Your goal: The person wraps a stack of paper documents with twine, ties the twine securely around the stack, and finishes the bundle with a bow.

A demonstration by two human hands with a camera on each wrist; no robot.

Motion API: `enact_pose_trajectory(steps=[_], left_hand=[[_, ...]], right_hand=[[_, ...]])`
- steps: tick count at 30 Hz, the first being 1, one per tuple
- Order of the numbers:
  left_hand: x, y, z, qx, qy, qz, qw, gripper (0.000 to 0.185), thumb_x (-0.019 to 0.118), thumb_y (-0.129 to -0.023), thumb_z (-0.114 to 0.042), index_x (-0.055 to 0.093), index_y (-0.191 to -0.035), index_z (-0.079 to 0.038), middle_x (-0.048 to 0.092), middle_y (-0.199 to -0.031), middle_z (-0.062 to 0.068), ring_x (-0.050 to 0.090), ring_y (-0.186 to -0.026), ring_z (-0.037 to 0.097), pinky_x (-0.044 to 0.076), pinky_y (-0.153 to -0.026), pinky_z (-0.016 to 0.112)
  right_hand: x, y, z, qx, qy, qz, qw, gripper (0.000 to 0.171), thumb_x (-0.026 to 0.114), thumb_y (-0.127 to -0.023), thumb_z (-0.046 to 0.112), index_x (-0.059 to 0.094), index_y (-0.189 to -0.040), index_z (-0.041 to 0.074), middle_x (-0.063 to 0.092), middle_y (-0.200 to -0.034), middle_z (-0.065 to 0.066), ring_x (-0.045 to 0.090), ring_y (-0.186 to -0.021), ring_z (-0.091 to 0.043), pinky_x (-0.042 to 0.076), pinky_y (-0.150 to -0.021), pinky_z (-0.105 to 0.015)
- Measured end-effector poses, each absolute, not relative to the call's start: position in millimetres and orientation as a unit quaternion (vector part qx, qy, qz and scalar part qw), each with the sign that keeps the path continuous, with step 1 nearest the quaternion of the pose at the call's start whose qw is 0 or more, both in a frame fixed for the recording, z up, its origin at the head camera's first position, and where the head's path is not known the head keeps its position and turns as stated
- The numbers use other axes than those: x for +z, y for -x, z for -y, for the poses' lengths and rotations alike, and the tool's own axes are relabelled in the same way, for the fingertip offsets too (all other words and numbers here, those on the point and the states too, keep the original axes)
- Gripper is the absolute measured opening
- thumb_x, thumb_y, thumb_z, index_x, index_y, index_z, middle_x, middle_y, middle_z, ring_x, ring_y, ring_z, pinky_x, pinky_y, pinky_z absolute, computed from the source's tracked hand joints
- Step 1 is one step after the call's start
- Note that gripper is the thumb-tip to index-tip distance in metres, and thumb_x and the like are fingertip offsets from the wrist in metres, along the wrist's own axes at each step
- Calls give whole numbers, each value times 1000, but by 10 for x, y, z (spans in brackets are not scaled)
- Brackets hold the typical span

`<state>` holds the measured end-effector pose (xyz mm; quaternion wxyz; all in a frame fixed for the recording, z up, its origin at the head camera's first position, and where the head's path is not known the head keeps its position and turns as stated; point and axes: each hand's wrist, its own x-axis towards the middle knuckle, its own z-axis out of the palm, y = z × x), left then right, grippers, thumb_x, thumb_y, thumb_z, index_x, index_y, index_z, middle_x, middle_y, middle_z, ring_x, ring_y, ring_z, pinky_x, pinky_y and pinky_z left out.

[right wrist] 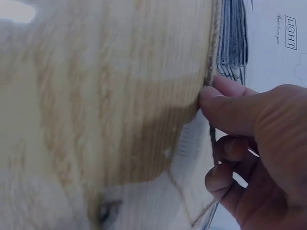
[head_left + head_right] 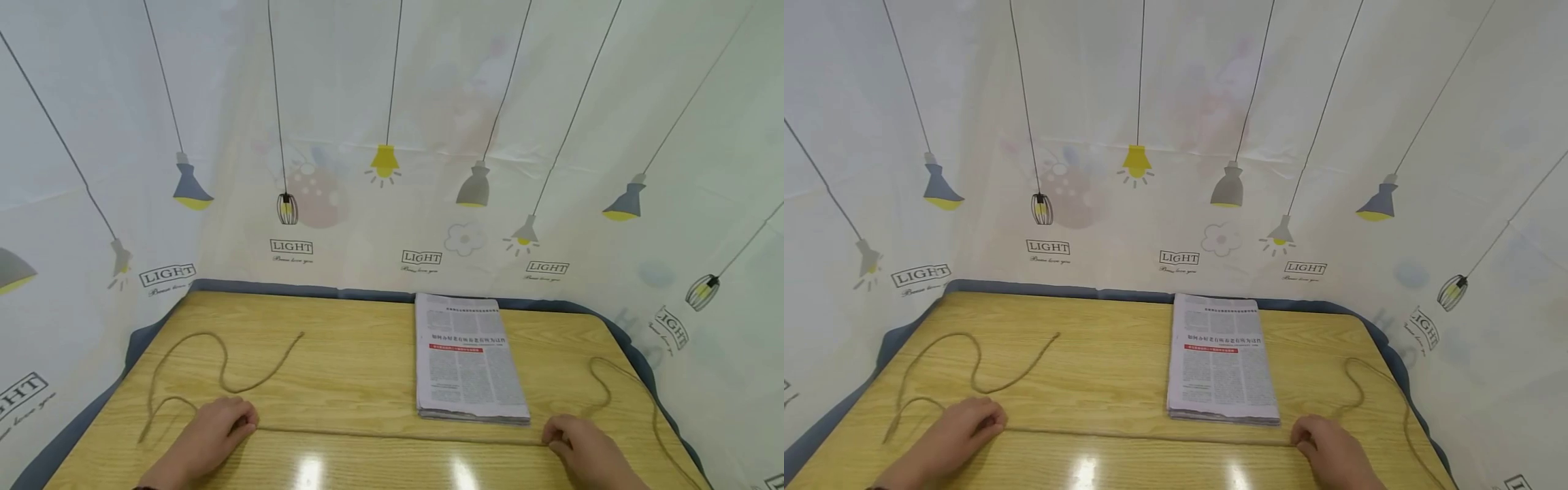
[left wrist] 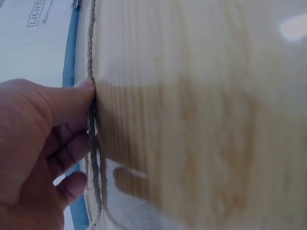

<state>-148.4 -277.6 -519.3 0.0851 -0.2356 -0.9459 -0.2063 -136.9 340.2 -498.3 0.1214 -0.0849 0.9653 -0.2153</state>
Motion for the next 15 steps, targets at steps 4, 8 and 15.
enact_pose_trajectory(steps=[4, 8, 15], left_hand=[[-5185, 1488, 2750, -171, 207, 959, 93, 17, 73, -86, -24, 60, -80, -32, 52, -78, -26, 49, -75, -4, 41, -66, 28], [-5169, 1497, 2735, -156, 193, 965, 84, 18, 74, -85, -23, 59, -80, -32, 51, -76, -25, 49, -74, -3, 41, -66, 27], [-5185, 1517, 2730, -171, 177, 966, 76, 24, 75, -84, -19, 58, -77, -34, 47, -72, -24, 40, -69, -4, 36, -64, 23]], right_hand=[[-4979, 1365, -3422, -227, 84, -962, 126, 18, 70, -84, 5, 66, -83, 22, 65, -82, 9, 52, -67, 3, 44, -59, -23], [-4983, 1367, -3429, -230, 83, -962, 121, 18, 71, -84, 5, 66, -82, 22, 65, -81, 9, 51, -67, 3, 43, -59, -23], [-4984, 1368, -3419, -233, 89, -961, 115, 17, 72, -83, 6, 66, -82, 22, 65, -82, 9, 51, -68, 3, 44, -60, -23]])
